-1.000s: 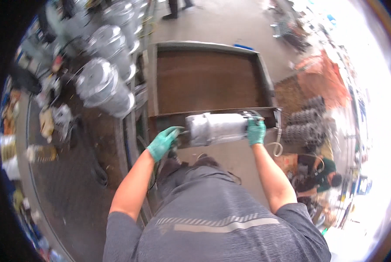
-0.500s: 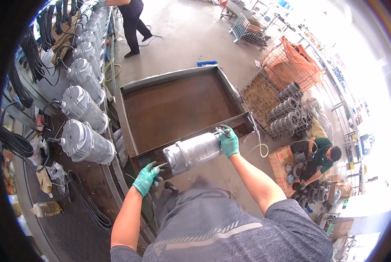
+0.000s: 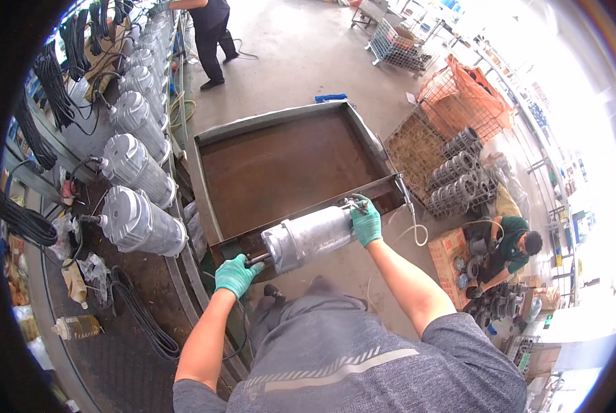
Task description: The person, wearing green gloves, places a silver metal pump housing into a tank of water to check for leaks, rotates it while submerged, removes it, and then retrieves a bundle of black wires from a nearby table.
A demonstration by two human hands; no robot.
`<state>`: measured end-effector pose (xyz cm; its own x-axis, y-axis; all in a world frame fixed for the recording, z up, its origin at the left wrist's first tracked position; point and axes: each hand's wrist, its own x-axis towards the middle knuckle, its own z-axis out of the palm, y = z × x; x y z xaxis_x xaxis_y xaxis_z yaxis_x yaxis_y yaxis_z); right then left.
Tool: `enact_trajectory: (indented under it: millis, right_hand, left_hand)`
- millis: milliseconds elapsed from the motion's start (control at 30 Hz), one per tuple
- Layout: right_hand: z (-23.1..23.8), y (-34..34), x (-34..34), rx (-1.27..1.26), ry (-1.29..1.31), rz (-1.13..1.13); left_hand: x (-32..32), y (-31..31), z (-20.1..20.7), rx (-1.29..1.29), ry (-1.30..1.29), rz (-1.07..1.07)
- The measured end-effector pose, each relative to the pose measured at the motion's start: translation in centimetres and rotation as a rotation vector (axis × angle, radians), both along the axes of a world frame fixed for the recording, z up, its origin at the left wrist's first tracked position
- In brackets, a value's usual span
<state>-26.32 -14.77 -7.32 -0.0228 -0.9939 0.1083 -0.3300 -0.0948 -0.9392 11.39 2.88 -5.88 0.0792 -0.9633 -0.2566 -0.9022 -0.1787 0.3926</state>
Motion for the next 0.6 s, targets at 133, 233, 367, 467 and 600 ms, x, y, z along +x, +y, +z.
enact_trajectory:
  millis: [133, 233, 367, 467, 600]
  right_hand:
    - [0.0, 0.1, 0.0, -0.023, 0.084, 0.003]
    - [-0.7, -0.1, 0.3, -0.004, -0.068, 0.007]
    - [-0.4, -0.1, 0.3, -0.005, 0.047, 0.011]
    - [-0.1, 0.1, 0.4, 0.013, 0.015, -0.008]
    - [-0.7, -0.2, 0.1, -0.081, 0.09, 0.014]
  left_hand:
    - [0.7, -1.1, 1.4, 0.689, 1.077, 0.639]
    - [0.4, -0.9, 0.5, 0.704, 1.277, 0.791]
    - [0.0, 1.2, -1.3, 0.186, 1.251, 0.423]
    - [0.2, 1.4, -2.1, 0.042, 1.049, 0.272]
    - [1.7, 0.0, -1.3, 0.253, 0.864, 0.185]
